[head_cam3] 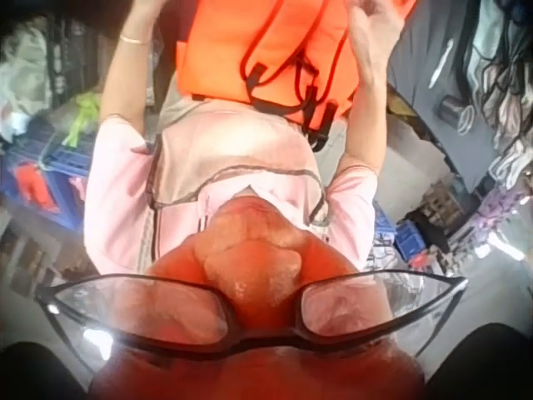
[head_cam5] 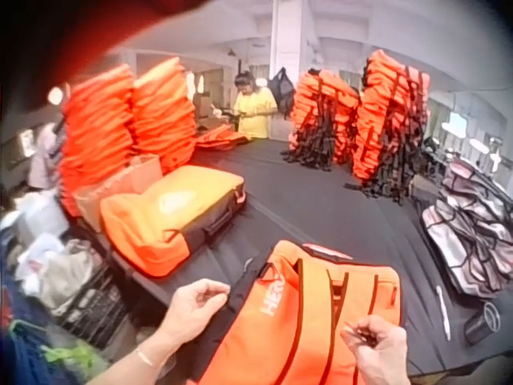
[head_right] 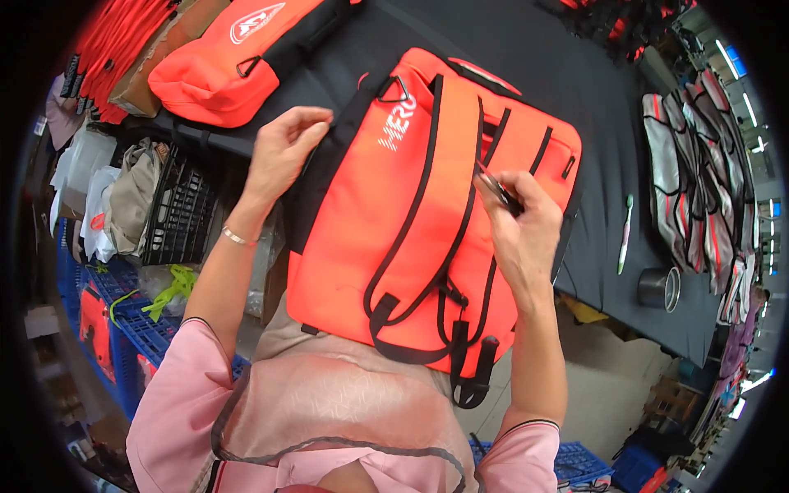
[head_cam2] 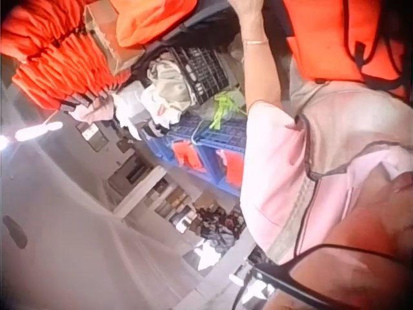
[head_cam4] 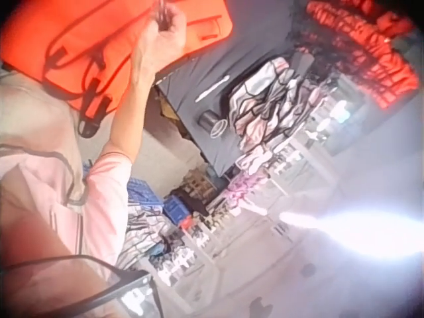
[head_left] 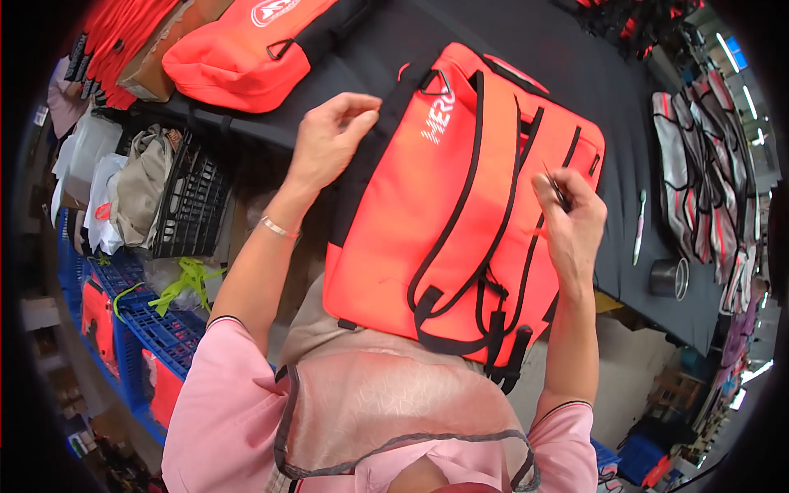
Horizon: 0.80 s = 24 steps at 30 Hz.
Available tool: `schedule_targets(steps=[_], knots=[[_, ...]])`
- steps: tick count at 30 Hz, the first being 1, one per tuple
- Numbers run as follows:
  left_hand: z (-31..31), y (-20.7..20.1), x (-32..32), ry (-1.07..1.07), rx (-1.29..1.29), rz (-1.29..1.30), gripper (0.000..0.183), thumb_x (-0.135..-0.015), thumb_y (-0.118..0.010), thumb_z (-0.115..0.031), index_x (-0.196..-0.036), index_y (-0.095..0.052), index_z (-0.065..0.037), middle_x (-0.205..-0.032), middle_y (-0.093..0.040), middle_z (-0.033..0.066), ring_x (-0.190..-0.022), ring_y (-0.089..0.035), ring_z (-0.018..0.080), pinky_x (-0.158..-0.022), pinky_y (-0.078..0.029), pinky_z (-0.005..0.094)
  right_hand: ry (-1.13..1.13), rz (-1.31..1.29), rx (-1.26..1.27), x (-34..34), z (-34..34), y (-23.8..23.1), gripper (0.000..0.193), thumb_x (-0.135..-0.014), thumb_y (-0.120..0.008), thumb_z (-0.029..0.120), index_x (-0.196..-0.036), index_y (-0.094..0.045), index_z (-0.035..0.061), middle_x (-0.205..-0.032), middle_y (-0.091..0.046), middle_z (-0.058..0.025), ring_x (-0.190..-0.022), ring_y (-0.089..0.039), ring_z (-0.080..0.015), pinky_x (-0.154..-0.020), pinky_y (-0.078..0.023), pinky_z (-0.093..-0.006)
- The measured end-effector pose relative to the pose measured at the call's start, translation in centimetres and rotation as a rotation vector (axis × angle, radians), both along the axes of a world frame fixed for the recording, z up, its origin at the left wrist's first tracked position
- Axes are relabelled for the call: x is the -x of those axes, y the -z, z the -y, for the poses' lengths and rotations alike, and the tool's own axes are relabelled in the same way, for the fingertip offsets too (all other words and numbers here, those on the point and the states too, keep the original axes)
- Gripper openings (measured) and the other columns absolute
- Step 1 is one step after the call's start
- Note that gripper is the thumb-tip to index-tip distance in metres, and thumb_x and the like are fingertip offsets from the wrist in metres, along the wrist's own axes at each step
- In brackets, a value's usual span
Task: Inspecting and finishing orange gear bags by trimming loose threads with scissors and checking zippers and seams.
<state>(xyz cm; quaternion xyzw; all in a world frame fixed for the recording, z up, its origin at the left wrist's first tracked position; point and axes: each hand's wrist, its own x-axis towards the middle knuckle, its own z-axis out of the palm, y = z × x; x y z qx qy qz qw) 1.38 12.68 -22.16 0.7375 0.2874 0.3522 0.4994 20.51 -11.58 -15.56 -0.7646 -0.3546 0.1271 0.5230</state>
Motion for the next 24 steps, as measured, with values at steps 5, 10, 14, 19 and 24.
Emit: schedule_targets(steps=[5,10,14,19,24], knots=[[-4.3,0.7,-5.5,-0.043,-0.111,-0.361,0.079,-0.078,-0.075,-0.048,-0.134,-0.052,0.003,-0.126,-0.063,0.0217,-0.118,-0.061,0.0322,-0.1,-0.048,0.0386,-0.061,-0.172,-0.047,-1.2,-7.4,-0.6,0.02,-0.09,-0.072,0.02,-0.084,-0.065,0.0022,-0.063,-0.045,0.0079,-0.059,-0.034,-0.0016,-0.053,-0.026,-0.0207],[-5.6,2.4,-7.0,0.223,0.283,-0.373,0.078,-0.073,-0.078,-0.051,-0.125,-0.062,0.005,-0.113,-0.068,0.0209,-0.105,-0.067,0.0281,-0.093,-0.051,0.0359,-0.156,-0.439,-0.196,-3.5,-11.8,2.5,0.02,-0.091,-0.07,0.023,-0.079,-0.061,0.0105,-0.061,-0.04,0.0094,-0.05,-0.031,-0.0003,-0.044,-0.023,-0.0213],[-4.4,3.2,-6.3,0.093,0.259,-0.36,0.072,-0.069,-0.082,-0.042,-0.12,-0.063,0.005,-0.107,-0.069,0.0208,-0.101,-0.068,0.0289,-0.09,-0.052,0.0365,-0.007,-0.353,-0.11,-6.3,-11.5,7.4,0.02,-0.092,-0.07,0.026,-0.084,-0.064,0.0086,-0.062,-0.044,0.0092,-0.05,-0.036,-0.0004,-0.045,-0.025,-0.0193],[0.2,2.9,-6.4,-0.228,-0.192,-0.158,0.058,-0.071,-0.085,-0.021,-0.117,-0.058,0.003,-0.111,-0.065,0.0198,-0.104,-0.064,0.0355,-0.09,-0.052,0.0393,0.073,-0.462,-0.173,-6.6,-9.7,8.9,0.018,-0.093,-0.069,0.025,-0.087,-0.064,0.0082,-0.064,-0.049,0.0076,-0.053,-0.041,-0.0011,-0.045,-0.029,-0.0191],[1.8,2.2,-6.3,-0.297,-0.343,-0.13,0.056,-0.073,-0.083,-0.014,-0.12,-0.055,0.0,-0.111,-0.061,0.0177,-0.102,-0.062,0.0366,-0.086,-0.051,0.0401,0.073,-0.122,-0.336,-2.7,-10.1,5.9,0.022,-0.096,-0.066,0.021,-0.086,-0.066,0.0016,-0.07,-0.055,0.0059,-0.064,-0.046,-0.0004,-0.056,-0.036,-0.0188]])
